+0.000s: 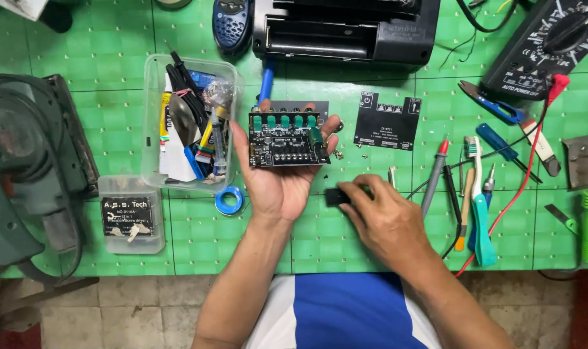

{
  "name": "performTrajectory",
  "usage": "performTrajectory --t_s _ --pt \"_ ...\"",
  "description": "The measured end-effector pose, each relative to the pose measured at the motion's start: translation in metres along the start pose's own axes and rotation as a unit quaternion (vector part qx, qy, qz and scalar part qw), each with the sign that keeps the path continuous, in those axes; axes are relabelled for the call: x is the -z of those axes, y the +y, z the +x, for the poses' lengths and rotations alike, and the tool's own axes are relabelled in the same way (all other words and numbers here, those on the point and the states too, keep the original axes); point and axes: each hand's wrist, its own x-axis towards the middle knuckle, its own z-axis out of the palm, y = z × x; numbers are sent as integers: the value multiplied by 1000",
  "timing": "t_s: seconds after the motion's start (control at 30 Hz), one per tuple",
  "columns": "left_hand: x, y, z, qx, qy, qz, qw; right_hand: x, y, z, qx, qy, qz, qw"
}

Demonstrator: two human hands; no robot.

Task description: Testing an electronic circuit board with multimeter probes and cleaning it with a toothbrush.

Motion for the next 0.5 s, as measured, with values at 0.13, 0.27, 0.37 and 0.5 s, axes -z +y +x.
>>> performTrajectory --t_s 0.13,0.27,0.37,0.5 --pt "-1 0 -1 10 -6 0 1000 -4 -8 5 -13 10 -2 1000" --pt "-1 1 -1 13 11 3 1000 10 -2 -9 -47 37 4 998" --pt "-2 0 -2 11 15 2 1000 20 17 -32 -108 64 -14 992" --pt "-6 -3 -4 16 32 9 999 27 29 -51 -195 51 -35 979"
